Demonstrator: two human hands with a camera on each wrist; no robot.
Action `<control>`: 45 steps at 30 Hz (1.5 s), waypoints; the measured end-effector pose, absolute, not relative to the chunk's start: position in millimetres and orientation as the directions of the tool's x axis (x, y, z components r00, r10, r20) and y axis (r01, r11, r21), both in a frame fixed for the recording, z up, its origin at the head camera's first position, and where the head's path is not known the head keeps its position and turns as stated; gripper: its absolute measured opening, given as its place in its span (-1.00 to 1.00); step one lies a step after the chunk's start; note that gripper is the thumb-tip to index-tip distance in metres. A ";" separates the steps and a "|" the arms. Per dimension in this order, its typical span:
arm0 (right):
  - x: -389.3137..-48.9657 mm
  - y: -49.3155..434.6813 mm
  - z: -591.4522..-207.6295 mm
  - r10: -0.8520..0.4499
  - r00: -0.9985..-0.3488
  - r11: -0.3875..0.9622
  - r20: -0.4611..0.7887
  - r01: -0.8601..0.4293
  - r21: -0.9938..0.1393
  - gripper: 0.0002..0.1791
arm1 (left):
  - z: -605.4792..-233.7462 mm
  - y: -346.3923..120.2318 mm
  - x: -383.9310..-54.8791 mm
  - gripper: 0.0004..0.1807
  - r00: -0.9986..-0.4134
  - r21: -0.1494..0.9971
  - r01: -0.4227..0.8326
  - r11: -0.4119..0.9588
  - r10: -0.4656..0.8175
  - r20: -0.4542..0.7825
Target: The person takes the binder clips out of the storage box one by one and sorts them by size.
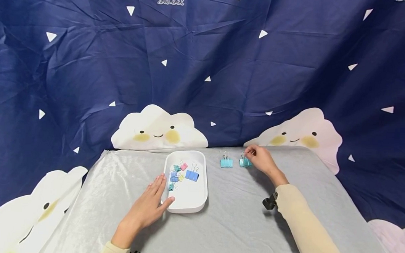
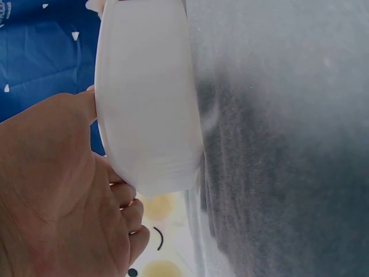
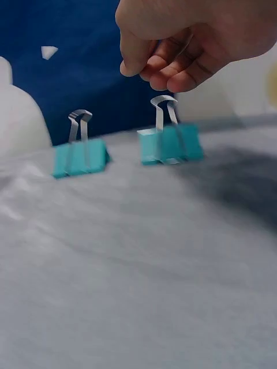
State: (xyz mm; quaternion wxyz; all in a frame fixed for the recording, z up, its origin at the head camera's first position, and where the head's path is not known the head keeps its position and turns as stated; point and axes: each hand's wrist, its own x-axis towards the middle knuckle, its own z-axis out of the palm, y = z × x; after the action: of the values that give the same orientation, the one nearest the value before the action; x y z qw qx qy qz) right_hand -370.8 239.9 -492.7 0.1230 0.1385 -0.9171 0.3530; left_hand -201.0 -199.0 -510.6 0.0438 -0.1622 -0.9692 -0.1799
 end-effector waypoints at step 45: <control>-334.4 27.0 -422.4 -0.683 -0.730 0.729 -0.031 -0.679 -0.086 -0.56 | -511.5 -200.4 -202.5 -0.06 -0.942 0.325 0.335 0.884 0.304 0.142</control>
State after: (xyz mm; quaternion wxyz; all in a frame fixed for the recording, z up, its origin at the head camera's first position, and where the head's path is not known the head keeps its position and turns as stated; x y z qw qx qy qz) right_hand -334.4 27.0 -422.4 -0.0303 0.3664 -0.9293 0.0342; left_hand -202.5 -200.4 -511.5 0.0435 -0.1648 -0.9697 -0.1750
